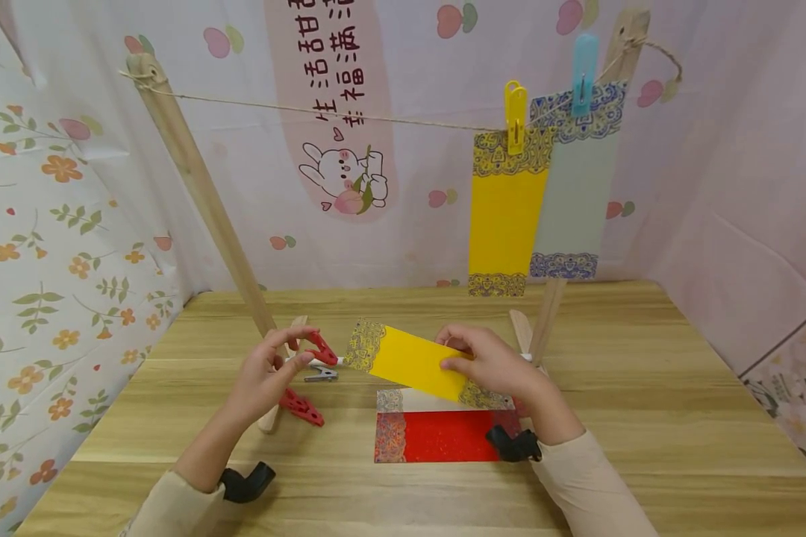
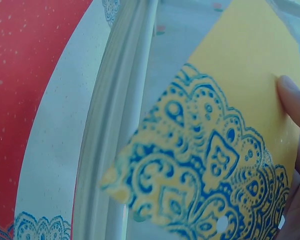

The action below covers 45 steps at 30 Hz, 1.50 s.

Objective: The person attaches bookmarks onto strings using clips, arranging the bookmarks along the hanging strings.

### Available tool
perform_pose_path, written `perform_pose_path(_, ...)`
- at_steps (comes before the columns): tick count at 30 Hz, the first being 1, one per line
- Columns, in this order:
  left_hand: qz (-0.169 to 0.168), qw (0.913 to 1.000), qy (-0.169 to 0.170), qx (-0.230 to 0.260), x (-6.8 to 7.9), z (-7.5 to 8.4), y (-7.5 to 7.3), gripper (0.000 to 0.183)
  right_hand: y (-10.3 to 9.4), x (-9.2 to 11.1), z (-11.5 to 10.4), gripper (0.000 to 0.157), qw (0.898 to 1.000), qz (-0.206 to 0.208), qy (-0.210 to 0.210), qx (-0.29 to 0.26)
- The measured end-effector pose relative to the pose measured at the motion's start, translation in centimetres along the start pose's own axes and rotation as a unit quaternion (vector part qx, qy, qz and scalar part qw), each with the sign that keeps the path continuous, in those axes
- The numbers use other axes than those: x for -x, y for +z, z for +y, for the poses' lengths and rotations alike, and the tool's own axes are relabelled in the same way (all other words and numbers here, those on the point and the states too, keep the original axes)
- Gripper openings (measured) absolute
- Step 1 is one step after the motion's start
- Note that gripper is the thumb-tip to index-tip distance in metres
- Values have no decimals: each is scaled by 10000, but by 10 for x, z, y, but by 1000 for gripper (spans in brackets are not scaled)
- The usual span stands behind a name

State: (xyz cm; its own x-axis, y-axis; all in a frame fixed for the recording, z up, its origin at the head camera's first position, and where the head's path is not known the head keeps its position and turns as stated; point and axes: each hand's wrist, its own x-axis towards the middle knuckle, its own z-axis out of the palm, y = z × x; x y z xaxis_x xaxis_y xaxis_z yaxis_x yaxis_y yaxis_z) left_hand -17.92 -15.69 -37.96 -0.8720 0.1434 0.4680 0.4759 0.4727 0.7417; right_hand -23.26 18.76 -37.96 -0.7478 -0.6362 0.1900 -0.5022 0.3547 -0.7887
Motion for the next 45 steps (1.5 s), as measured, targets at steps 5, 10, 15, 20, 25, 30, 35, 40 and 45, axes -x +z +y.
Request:
perform_pose_path(5, 210, 9996, 51, -155, -7, 6, -2, 30, -1, -1, -4, 13, 9994, 129, 13, -331)
perform_pose_path(10, 151, 9995, -169, -204, -12, 14, -6, 32, -3, -1, -8, 16, 9988, 281, 124, -374)
perform_pose_path(15, 208, 9994, 43, -268, -17, 21, -14, 32, -3, 1, -16, 17, 9982, 509, 189, -270)
perform_pose_path(20, 235, 9984, 390, -325, -22, 27, -22, 32, -3, 3, -22, 19, 9956, 885, 242, -184)
perform_pose_path(25, 254, 9960, 753, -415, -29, 35, -28, 31, -2, 2, -27, 19, 9910, 1330, 128, -69)
perform_pose_path(30, 126, 9946, 930, -442, -36, 43, -29, 32, 0, 3, -34, 20, 9862, 1628, 22, -292)
perform_pose_path(35, 130, 9917, 1223, -373, -45, 51, -27, 31, 0, 2, -40, 20, 9796, 1956, -13, -468)
perform_pose_path(40, 441, 9841, 1682, -359, -55, 61, -27, 30, 1, 3, -48, 19, 9710, 2293, -157, -654)
perform_pose_path(45, 558, 9774, 2012, -325, -66, 74, -28, 29, -3, 6, -55, 19, 9591, 2717, -322, -730)
